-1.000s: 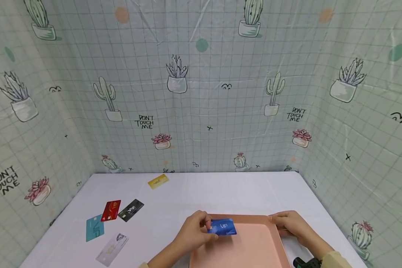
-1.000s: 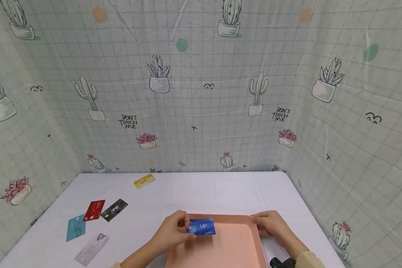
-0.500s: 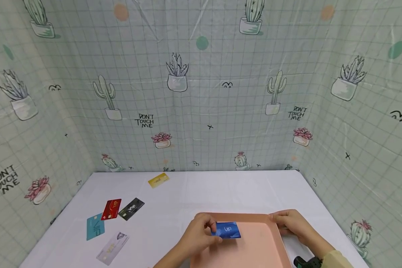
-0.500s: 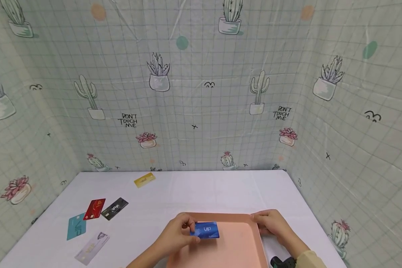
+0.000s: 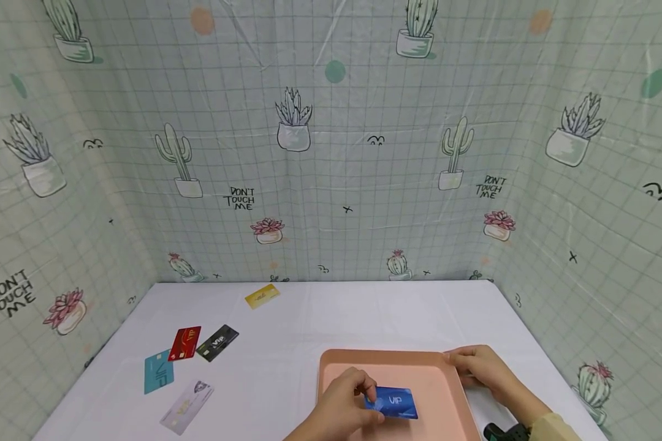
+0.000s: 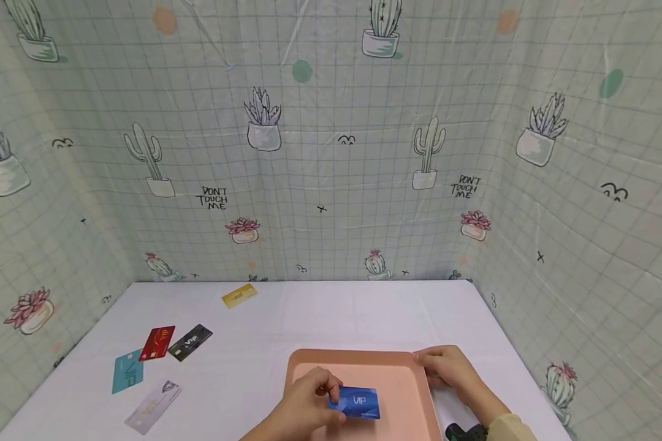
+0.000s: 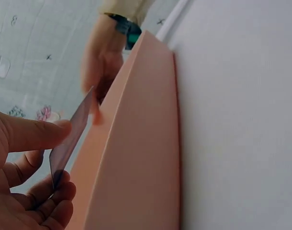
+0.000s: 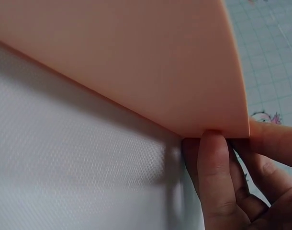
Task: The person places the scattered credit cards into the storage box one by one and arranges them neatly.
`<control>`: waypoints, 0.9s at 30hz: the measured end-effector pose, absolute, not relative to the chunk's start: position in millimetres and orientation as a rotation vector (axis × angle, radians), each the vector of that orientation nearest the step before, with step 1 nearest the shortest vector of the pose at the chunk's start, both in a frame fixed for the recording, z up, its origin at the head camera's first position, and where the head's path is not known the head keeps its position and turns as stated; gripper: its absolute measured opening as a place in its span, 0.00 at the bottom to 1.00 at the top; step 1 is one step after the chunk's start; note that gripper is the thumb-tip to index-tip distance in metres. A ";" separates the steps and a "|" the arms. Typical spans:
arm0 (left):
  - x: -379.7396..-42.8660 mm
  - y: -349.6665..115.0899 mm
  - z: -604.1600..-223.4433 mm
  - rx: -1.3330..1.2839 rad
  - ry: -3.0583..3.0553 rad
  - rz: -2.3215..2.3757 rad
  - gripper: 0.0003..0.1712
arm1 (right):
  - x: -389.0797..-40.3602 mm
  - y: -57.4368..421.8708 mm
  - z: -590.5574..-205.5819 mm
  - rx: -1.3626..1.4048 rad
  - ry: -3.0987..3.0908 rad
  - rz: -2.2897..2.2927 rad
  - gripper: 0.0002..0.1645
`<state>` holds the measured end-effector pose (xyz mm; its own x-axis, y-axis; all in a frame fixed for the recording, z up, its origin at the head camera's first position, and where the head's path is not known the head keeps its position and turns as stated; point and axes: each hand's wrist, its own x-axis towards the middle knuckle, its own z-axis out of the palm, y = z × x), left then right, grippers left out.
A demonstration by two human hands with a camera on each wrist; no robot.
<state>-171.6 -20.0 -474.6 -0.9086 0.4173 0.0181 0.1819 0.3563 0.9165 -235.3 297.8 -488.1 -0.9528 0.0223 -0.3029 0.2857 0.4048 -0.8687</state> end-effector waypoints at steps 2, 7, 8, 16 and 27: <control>-169.4 -16.7 -475.4 0.543 2.364 1.593 0.19 | -234.9 298.4 -488.4 0.269 2.413 -1.578 0.23; -165.9 -10.0 -477.5 0.570 2.311 1.618 0.18 | -235.6 298.0 -488.0 0.267 2.432 -1.561 0.23; -165.5 -9.0 -478.1 0.581 2.309 1.620 0.18 | -235.7 297.7 -487.9 0.269 2.435 -1.557 0.23; -162.0 0.5 -482.5 0.622 2.256 1.644 0.19 | -232.9 298.1 -488.5 0.268 2.427 -1.560 0.25; -162.1 15.2 -488.8 0.668 2.180 1.614 0.17 | -234.5 298.0 -488.7 0.270 2.420 -1.555 0.24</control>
